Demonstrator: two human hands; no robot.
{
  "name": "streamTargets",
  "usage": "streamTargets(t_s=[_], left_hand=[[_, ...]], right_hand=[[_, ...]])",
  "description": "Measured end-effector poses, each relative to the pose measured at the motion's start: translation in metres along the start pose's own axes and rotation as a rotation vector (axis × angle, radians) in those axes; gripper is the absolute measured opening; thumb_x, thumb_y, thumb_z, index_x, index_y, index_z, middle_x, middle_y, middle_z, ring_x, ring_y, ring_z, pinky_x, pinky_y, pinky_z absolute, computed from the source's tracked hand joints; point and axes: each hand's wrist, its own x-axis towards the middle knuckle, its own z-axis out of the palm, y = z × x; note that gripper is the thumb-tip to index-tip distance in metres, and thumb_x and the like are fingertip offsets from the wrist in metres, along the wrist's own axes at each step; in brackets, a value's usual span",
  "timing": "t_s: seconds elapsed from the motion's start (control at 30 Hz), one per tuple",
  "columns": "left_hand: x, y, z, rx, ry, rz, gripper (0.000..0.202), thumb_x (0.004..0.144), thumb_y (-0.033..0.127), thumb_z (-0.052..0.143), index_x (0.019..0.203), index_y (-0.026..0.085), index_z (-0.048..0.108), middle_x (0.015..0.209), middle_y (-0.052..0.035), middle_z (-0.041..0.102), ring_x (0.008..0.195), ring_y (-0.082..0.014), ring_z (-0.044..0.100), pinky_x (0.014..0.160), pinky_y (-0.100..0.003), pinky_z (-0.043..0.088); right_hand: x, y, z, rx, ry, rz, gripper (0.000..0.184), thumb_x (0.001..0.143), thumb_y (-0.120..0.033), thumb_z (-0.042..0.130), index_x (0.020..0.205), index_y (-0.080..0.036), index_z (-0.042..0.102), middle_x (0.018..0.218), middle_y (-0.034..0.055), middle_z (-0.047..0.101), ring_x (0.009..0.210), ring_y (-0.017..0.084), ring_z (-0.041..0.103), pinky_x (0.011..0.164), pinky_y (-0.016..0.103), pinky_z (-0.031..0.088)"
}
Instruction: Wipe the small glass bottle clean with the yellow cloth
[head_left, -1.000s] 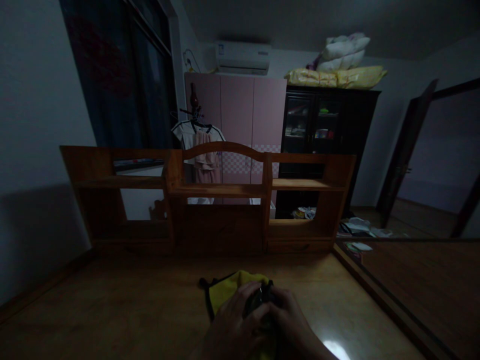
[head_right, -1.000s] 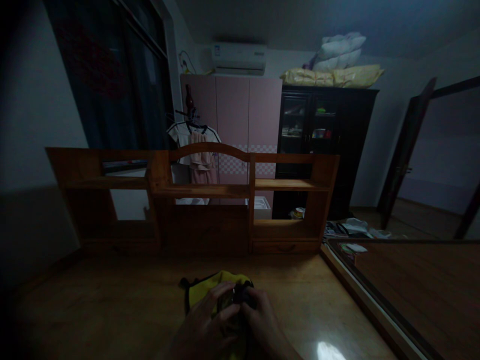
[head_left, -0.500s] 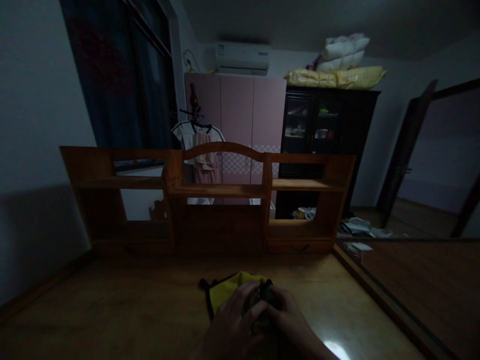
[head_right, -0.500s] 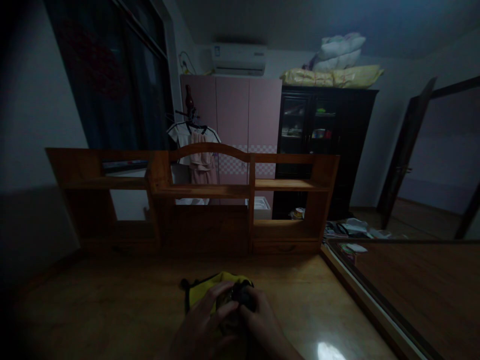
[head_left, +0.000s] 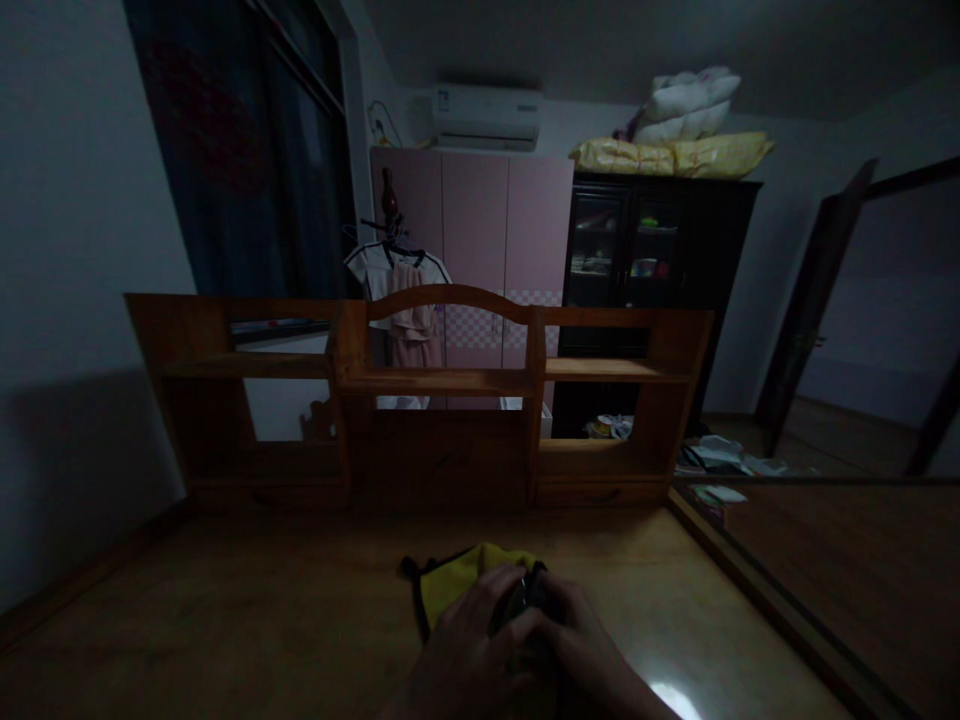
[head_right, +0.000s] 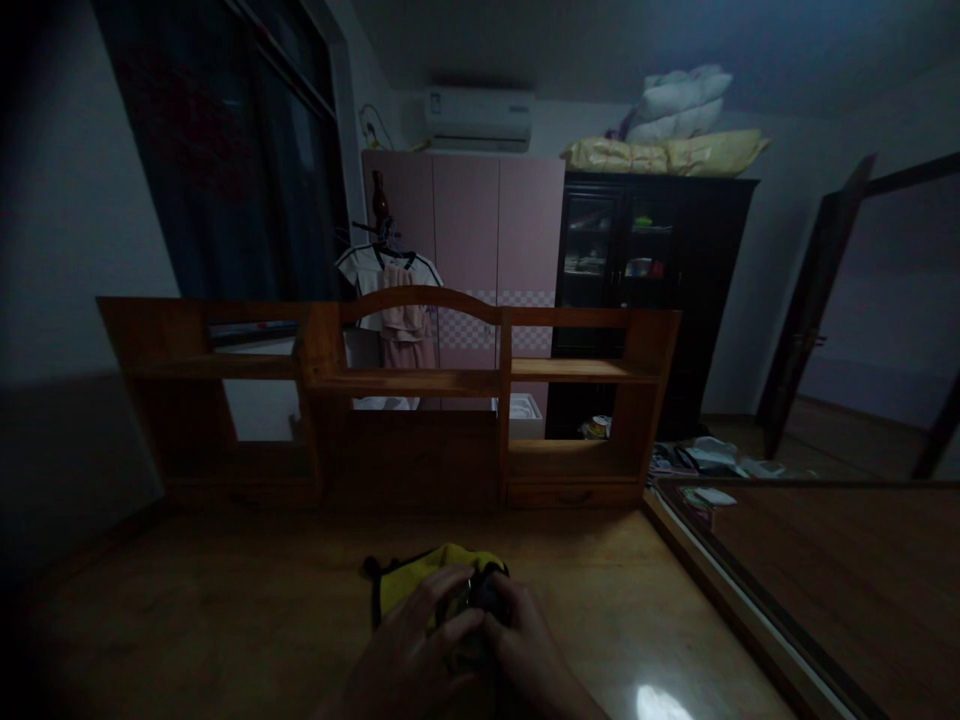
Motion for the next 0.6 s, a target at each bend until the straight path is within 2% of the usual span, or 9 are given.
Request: streamTargets(t_s=[0.17, 0.37, 0.6], left_hand=[[-0.0034, -0.0026, 0.0042, -0.033, -0.024, -0.023, 0.063, 0.074, 0.028, 0.079, 0.127, 0.024, 0.046, 0.137, -0.0138, 0.043, 0.124, -0.0308, 0.048, 0.093, -0.045, 0.055], [-0.0067, -0.0052, 0.0045, -0.061, -0.097, -0.053, 0.066, 0.080, 0.037, 0.074, 0.135, 0.022, 0.041, 0.143, -0.0157, 0.034, 0.131, -0.0314, 0.041, 0.099, -0.046, 0.050], [-0.0084, -0.0069, 0.0049, -0.065, -0.086, -0.057, 0.061, 0.088, 0.051, 0.060, 0.138, 0.022, 0.038, 0.142, -0.0166, 0.035, 0.130, -0.0312, 0.041, 0.099, -0.047, 0.049]], right_hand=[[-0.0010, 0.0009, 0.0001, -0.007, 0.060, 0.020, 0.042, 0.067, -0.036, 0.075, 0.105, -0.017, 0.071, 0.105, 0.0101, 0.069, 0.107, 0.036, 0.058, 0.091, 0.043, 0.048], [0.0036, 0.0081, -0.0017, -0.022, 0.094, 0.010, 0.045, 0.070, -0.042, 0.074, 0.107, -0.017, 0.070, 0.106, 0.0105, 0.069, 0.104, 0.035, 0.060, 0.089, 0.042, 0.049], [0.0030, 0.0000, -0.0013, -0.038, 0.100, -0.020, 0.042, 0.070, -0.040, 0.074, 0.103, -0.015, 0.071, 0.103, 0.0109, 0.069, 0.101, 0.033, 0.061, 0.088, 0.041, 0.050]])
